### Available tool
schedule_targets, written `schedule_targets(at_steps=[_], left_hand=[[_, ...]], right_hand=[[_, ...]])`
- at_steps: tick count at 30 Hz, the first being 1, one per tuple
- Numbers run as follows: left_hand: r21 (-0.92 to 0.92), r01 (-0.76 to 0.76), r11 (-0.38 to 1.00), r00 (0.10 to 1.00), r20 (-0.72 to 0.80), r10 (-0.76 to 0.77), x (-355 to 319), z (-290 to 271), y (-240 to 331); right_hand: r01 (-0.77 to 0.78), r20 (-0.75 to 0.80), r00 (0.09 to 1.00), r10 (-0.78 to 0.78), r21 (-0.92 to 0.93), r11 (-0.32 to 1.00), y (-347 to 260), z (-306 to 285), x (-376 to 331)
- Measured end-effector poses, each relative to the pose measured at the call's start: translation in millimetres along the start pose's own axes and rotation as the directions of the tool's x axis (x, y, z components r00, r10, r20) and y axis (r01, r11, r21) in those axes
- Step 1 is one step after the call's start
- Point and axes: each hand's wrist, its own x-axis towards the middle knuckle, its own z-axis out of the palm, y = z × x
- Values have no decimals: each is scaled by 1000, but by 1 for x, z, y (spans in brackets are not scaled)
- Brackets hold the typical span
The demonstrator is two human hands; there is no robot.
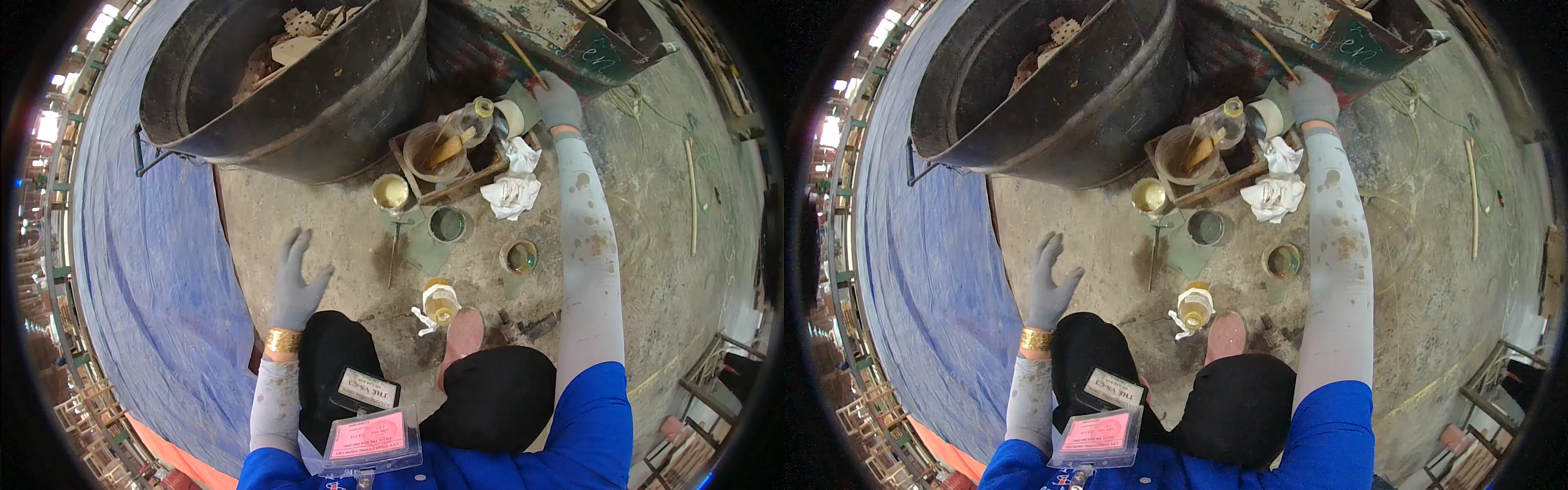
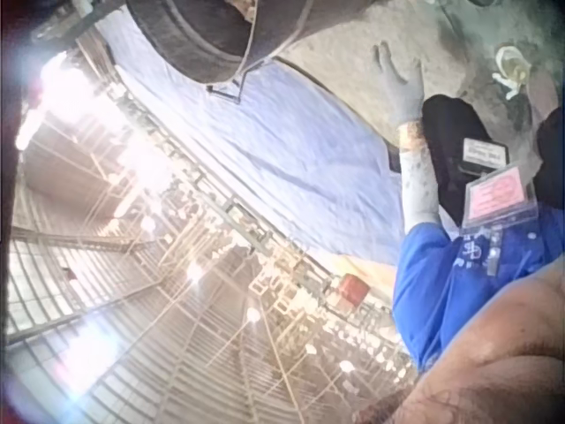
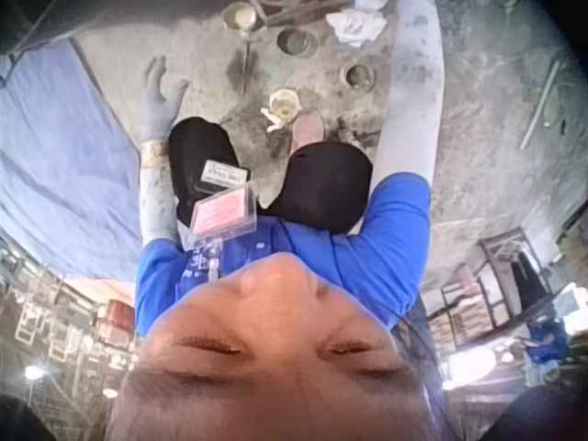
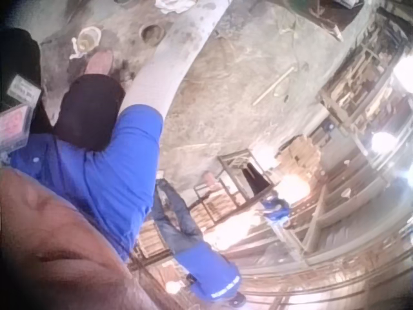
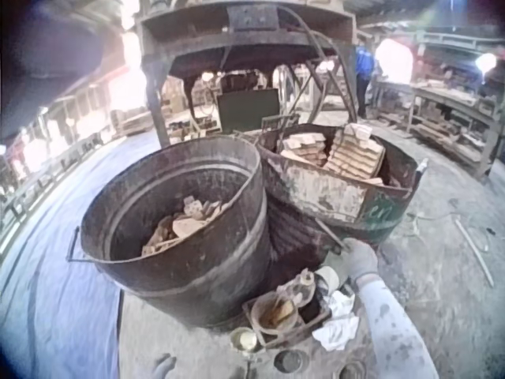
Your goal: The person walks through a workshop and sits on the floor to mix materials. They pour a yellow liquid from a bottle into a small container and stir it with a stick. They then pour a clear liquid from another bottle into the same container and continue stirring the mixture.
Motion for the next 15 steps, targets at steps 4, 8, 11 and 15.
schedule_targets(at_steps=[4, 8, 11, 15], left_hand=[[61, -127, 990, 979, 169, 115, 4, 23, 15], [13, -228, 974, 907, 367, 207, 13, 47, 33], [49, -310, 949, 845, 471, 252, 10, 57, 31], [182, -329, 927, 668, 739, 92, -1, 72, 8]], right_hand=[[-5, -118, 993, 22, 143, 990, 28, -2, -16], [-67, -79, 994, 76, 112, 991, 64, 4, -33], [-84, -132, 986, 104, 147, 986, 68, 10, -38], [-7, -115, 992, 56, 388, 922, 53, 12, -62]])
